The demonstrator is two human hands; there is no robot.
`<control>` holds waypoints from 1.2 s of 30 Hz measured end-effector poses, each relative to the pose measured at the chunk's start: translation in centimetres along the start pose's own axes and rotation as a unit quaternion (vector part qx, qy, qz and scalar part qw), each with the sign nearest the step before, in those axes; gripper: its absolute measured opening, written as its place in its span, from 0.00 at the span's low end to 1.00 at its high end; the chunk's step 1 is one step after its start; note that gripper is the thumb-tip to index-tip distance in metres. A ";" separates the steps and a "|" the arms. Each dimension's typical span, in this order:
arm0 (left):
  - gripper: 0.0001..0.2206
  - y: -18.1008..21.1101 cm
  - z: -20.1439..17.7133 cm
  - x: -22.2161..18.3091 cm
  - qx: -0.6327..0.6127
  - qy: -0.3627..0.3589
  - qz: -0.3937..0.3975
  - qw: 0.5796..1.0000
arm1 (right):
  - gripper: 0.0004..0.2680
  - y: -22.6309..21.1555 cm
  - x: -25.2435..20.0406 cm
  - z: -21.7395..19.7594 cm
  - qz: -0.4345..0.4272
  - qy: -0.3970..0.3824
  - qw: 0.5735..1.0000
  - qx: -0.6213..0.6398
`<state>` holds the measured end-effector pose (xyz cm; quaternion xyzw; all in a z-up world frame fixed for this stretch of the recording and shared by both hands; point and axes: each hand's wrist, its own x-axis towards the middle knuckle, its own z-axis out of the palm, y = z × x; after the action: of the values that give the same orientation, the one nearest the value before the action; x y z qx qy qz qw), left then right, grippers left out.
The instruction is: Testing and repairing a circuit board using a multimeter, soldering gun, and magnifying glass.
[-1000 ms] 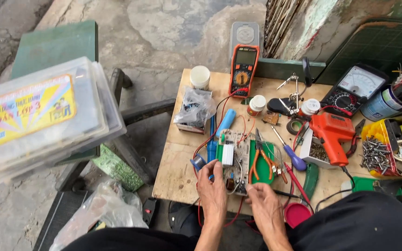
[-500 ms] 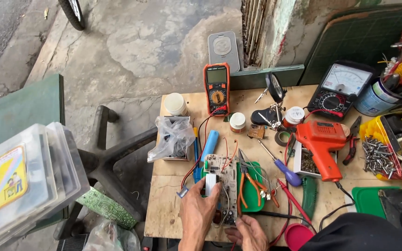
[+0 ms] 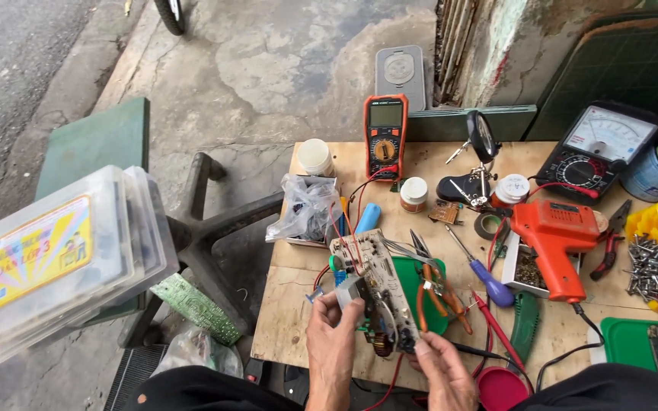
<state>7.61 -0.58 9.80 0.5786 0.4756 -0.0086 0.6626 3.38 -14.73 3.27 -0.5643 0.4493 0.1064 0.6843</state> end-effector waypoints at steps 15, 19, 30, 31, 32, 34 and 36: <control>0.38 0.1 -3.5 -2.5 -0.094 -0.092 -0.043 0.990 | 0.12 1.9 -0.3 0.1 -0.091 0.015 0.995 0.022; 0.32 -0.2 -4.0 -3.0 -0.169 -0.100 -0.072 0.978 | 0.11 2.5 0.2 -1.0 -0.148 0.006 0.989 0.025; 0.34 -2.1 -4.6 -3.2 -0.216 -0.135 -0.174 0.951 | 0.13 2.4 0.5 -2.4 -0.249 -0.009 0.969 -0.009; 0.34 -2.1 -4.6 -3.1 -0.217 -0.136 -0.174 0.951 | 0.13 2.4 0.5 -2.2 -0.250 -0.009 0.968 -0.009; 0.36 -2.1 -4.6 -3.1 -0.223 -0.134 -0.176 0.949 | 0.13 2.4 0.4 -2.1 -0.251 -0.006 0.968 -0.010; 0.37 -3.1 -4.5 -2.5 -0.224 -0.138 -0.177 0.948 | 0.13 3.5 1.3 -2.3 -0.253 0.003 0.967 -0.006; 0.30 -4.7 -3.2 -1.6 -0.281 -0.106 -0.168 0.939 | 0.09 4.5 3.6 -3.3 -0.256 -0.028 0.966 0.014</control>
<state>2.12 -0.56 7.64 0.2767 0.4762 -0.0470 0.8334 0.80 -17.38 -2.29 -0.6475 0.2721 -0.0633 0.7089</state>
